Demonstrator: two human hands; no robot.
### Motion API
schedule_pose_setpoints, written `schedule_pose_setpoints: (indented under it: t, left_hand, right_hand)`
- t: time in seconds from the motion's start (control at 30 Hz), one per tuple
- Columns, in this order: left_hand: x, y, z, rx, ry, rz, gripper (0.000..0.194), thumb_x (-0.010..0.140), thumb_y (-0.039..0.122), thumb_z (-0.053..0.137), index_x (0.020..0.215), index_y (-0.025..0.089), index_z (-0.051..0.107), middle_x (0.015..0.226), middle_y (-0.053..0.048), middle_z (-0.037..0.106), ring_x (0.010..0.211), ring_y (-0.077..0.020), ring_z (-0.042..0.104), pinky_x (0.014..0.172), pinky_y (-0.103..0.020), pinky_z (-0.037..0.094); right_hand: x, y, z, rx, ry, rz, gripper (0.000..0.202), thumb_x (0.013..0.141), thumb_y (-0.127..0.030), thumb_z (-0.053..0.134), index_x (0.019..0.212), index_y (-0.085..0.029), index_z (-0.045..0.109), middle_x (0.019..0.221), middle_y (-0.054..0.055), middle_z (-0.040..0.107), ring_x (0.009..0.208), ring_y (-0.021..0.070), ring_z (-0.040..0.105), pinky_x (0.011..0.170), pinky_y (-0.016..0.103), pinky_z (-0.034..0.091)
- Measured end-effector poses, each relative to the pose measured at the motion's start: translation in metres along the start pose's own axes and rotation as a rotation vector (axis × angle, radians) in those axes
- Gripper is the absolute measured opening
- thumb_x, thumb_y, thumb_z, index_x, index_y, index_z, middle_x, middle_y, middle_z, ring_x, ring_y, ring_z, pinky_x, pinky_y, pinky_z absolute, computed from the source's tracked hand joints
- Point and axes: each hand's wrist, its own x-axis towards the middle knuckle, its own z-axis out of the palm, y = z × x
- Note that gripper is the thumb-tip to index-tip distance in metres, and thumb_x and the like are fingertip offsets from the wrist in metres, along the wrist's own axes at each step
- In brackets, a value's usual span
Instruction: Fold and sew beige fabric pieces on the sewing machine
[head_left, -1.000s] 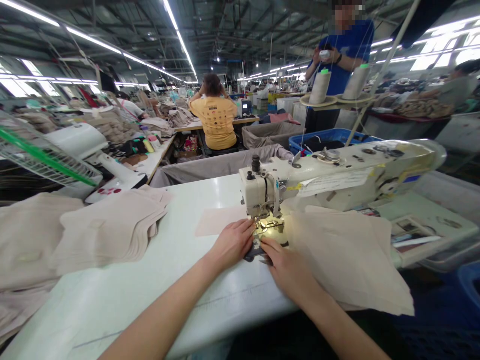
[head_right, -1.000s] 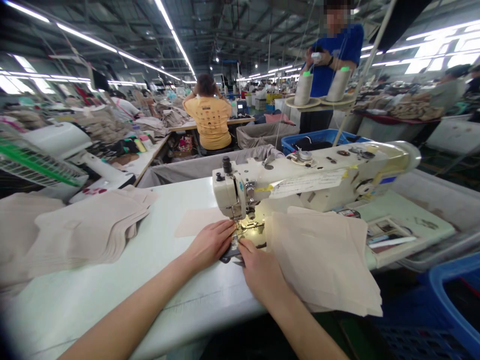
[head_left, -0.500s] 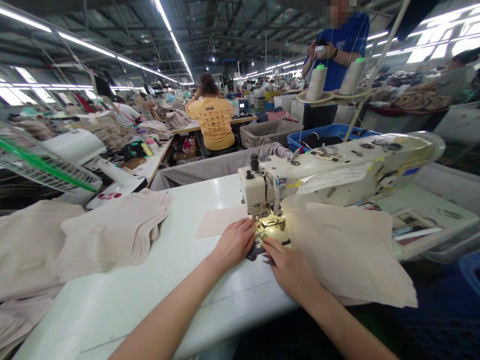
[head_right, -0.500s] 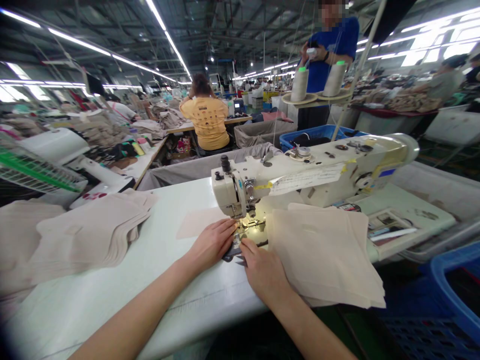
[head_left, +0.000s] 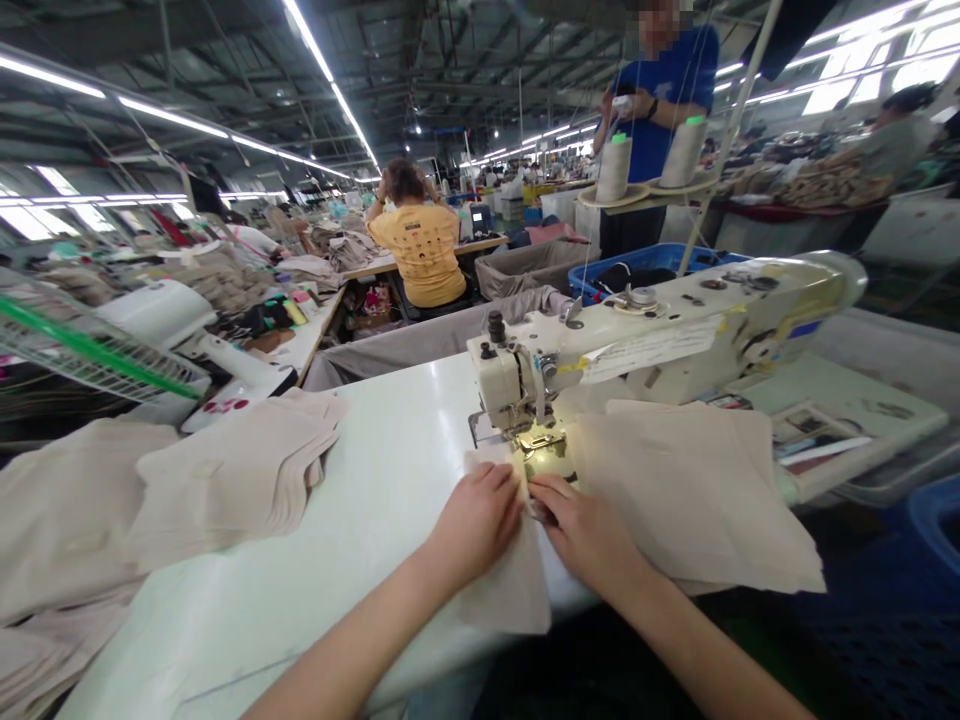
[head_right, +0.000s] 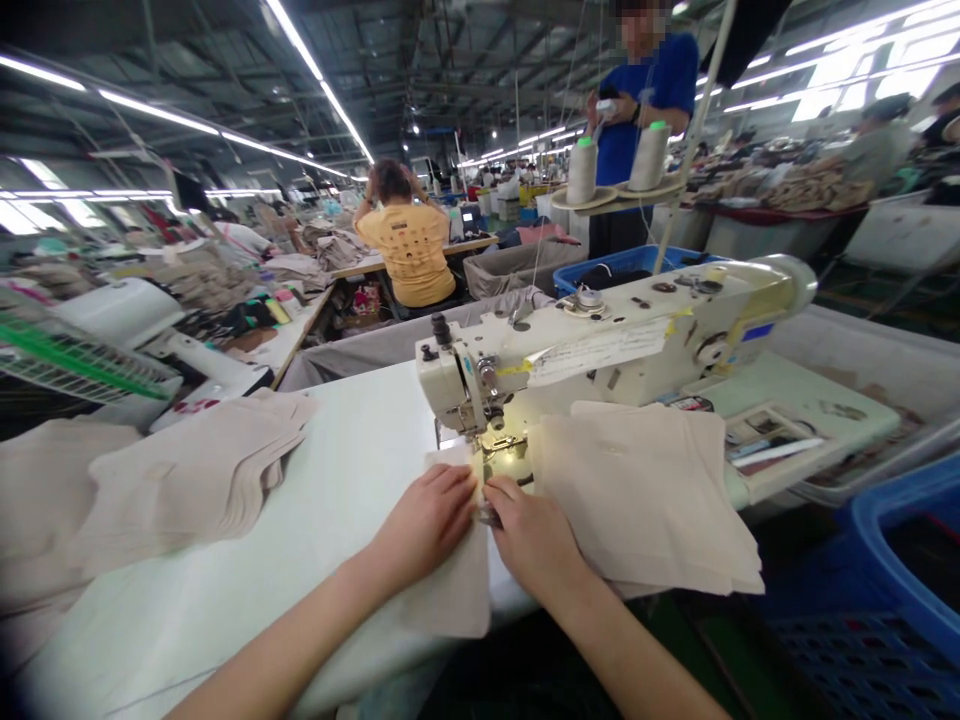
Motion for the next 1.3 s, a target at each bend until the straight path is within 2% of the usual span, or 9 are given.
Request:
schedule_pose_setpoints:
  t: [0.13, 0.3, 0.53, 0.67, 0.83, 1.03, 1.2, 1.3]
  left_hand:
    - [-0.011, 0.015, 0.006, -0.028, 0.054, 0.048, 0.022, 0.093, 0.015, 0.053, 0.113, 0.013, 0.063, 0.121, -0.014, 0.066, 0.113, -0.0287, 0.060, 0.098, -0.045, 0.055]
    - [-0.016, 0.012, 0.011, -0.077, 0.127, 0.104, 0.025, 0.095, 0.015, 0.050, 0.116, 0.015, 0.062, 0.124, -0.013, 0.066, 0.117, -0.0268, 0.062, 0.102, -0.044, 0.056]
    - [-0.020, 0.011, 0.013, -0.001, 0.148, 0.157, 0.030, 0.096, 0.016, 0.048, 0.123, 0.012, 0.059, 0.128, -0.015, 0.065, 0.119, -0.0284, 0.062, 0.103, -0.044, 0.056]
    - [-0.016, 0.005, 0.012, 0.012, 0.131, 0.154, 0.030, 0.095, 0.017, 0.049, 0.122, 0.011, 0.060, 0.127, -0.017, 0.065, 0.120, -0.0294, 0.062, 0.103, -0.044, 0.057]
    - [0.000, -0.014, 0.009, -0.004, 0.118, 0.132, 0.023, 0.096, 0.018, 0.048, 0.112, 0.013, 0.064, 0.121, -0.016, 0.067, 0.115, -0.0281, 0.064, 0.098, -0.045, 0.058]
    - [0.014, -0.033, 0.009, -0.021, 0.109, 0.111, 0.020, 0.095, 0.016, 0.050, 0.108, 0.015, 0.065, 0.123, -0.015, 0.067, 0.115, -0.0273, 0.065, 0.097, -0.044, 0.058]
    - [0.008, -0.033, 0.011, -0.031, 0.135, 0.089, 0.027, 0.096, 0.016, 0.049, 0.120, 0.012, 0.061, 0.134, -0.018, 0.062, 0.127, -0.0282, 0.058, 0.106, -0.045, 0.053]
    - [0.003, -0.031, 0.013, -0.082, 0.154, 0.111, 0.029, 0.099, 0.019, 0.047, 0.124, 0.014, 0.060, 0.135, -0.016, 0.062, 0.130, -0.0271, 0.056, 0.107, -0.046, 0.053]
  right_hand:
    - [-0.011, -0.001, -0.003, -0.015, -0.025, -0.018, 0.037, 0.088, -0.008, 0.052, 0.121, -0.019, 0.067, 0.128, 0.008, 0.068, 0.102, 0.0213, 0.071, 0.086, 0.030, 0.056]
    - [-0.022, 0.002, 0.001, -0.058, -0.014, -0.061, 0.036, 0.087, -0.005, 0.051, 0.115, -0.019, 0.069, 0.127, 0.008, 0.069, 0.099, 0.0209, 0.072, 0.085, 0.030, 0.056]
    - [-0.027, 0.005, 0.006, -0.110, -0.008, -0.095, 0.034, 0.092, -0.006, 0.047, 0.117, -0.019, 0.067, 0.125, 0.008, 0.070, 0.094, 0.0190, 0.072, 0.082, 0.028, 0.056]
    - [-0.018, 0.005, 0.002, -0.120, -0.062, -0.077, 0.038, 0.089, -0.003, 0.049, 0.118, -0.018, 0.067, 0.126, 0.008, 0.069, 0.096, 0.0193, 0.072, 0.083, 0.028, 0.055]
    - [0.006, 0.002, -0.007, -0.132, -0.135, -0.032, 0.034, 0.091, -0.004, 0.049, 0.117, -0.018, 0.067, 0.123, 0.007, 0.069, 0.100, 0.0194, 0.070, 0.086, 0.028, 0.053]
    - [0.029, 0.001, -0.011, -0.143, -0.120, -0.001, 0.029, 0.096, -0.010, 0.048, 0.115, -0.022, 0.066, 0.121, 0.006, 0.068, 0.095, 0.0182, 0.070, 0.081, 0.028, 0.051]
    - [0.020, 0.000, -0.012, -0.147, -0.084, 0.024, 0.030, 0.092, -0.007, 0.050, 0.113, -0.022, 0.066, 0.122, 0.004, 0.067, 0.090, 0.0172, 0.070, 0.074, 0.027, 0.050]
    - [0.005, -0.002, -0.011, -0.166, -0.031, 0.092, 0.023, 0.091, -0.009, 0.054, 0.104, -0.022, 0.067, 0.110, 0.004, 0.069, 0.086, 0.0177, 0.069, 0.070, 0.026, 0.049]
